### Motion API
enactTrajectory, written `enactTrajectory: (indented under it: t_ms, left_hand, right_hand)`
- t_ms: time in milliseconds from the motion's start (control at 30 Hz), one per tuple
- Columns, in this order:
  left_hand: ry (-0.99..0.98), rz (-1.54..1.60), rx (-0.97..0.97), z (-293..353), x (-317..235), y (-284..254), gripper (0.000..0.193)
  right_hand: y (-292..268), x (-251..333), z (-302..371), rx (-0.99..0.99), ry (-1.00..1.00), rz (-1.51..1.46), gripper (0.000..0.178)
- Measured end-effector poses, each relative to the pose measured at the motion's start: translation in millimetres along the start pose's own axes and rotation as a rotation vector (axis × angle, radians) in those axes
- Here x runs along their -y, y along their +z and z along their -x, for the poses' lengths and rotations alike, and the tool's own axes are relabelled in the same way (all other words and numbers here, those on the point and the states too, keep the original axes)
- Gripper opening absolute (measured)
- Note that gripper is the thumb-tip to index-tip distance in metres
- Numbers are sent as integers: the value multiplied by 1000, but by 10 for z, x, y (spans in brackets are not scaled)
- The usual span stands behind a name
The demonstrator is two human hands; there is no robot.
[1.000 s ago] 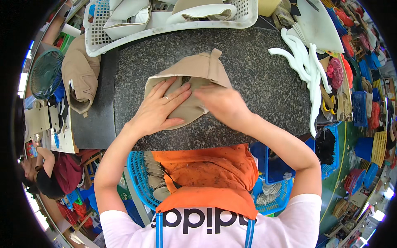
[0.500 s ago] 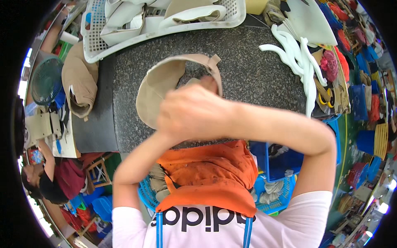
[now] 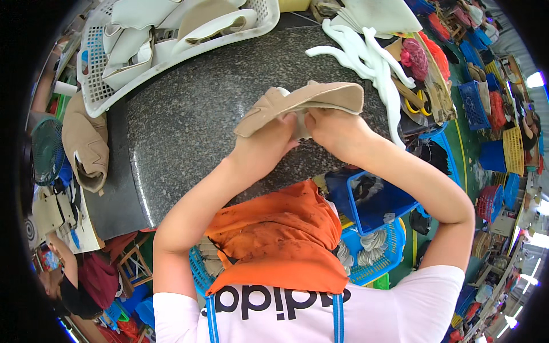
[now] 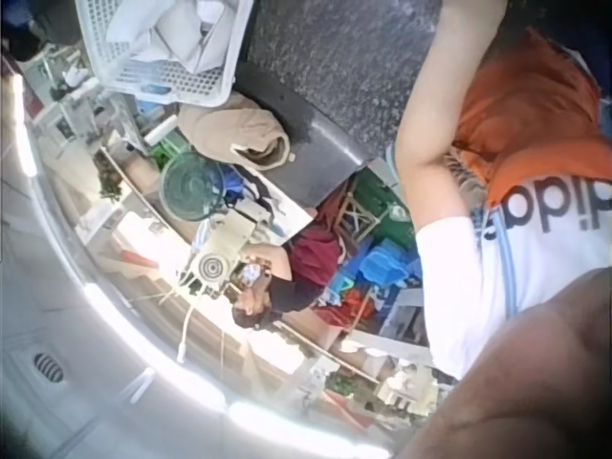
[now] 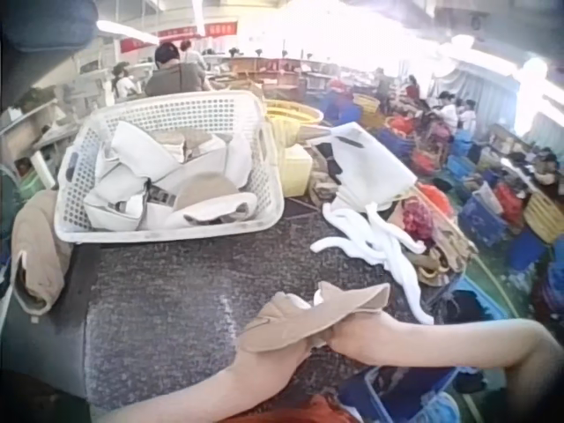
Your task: The person assembles shoe uppers by inserting foam padding strips into collar linings and fitting the assembled linings into the shoe uppers by hand.
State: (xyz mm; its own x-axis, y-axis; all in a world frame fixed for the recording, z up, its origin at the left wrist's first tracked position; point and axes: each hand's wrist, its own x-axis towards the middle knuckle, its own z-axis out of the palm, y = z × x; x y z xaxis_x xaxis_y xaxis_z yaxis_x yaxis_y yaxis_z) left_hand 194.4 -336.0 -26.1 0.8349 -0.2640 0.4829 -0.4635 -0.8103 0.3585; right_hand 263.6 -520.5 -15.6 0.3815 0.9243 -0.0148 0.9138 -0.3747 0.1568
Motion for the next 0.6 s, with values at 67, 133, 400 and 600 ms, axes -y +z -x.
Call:
enactTrajectory:
  t_ms: [67, 133, 400, 600]
  left_hand:
    - [-28, 36, 7, -27, 60, 37, 27]
    - [-37, -27, 89, -44, 62, 54, 18]
    - [-71, 66, 81, 39, 114, 74, 17]
    - [24, 90, 186, 86, 79, -52, 26]
  right_hand:
    - [-145, 13, -38, 76, 35, -5, 28]
    - [-226, -11, 4, 181, 83, -281, 32]
    - [112, 61, -20, -196, 307, -570, 19]
    - [26, 145, 93, -296, 94, -655, 17]
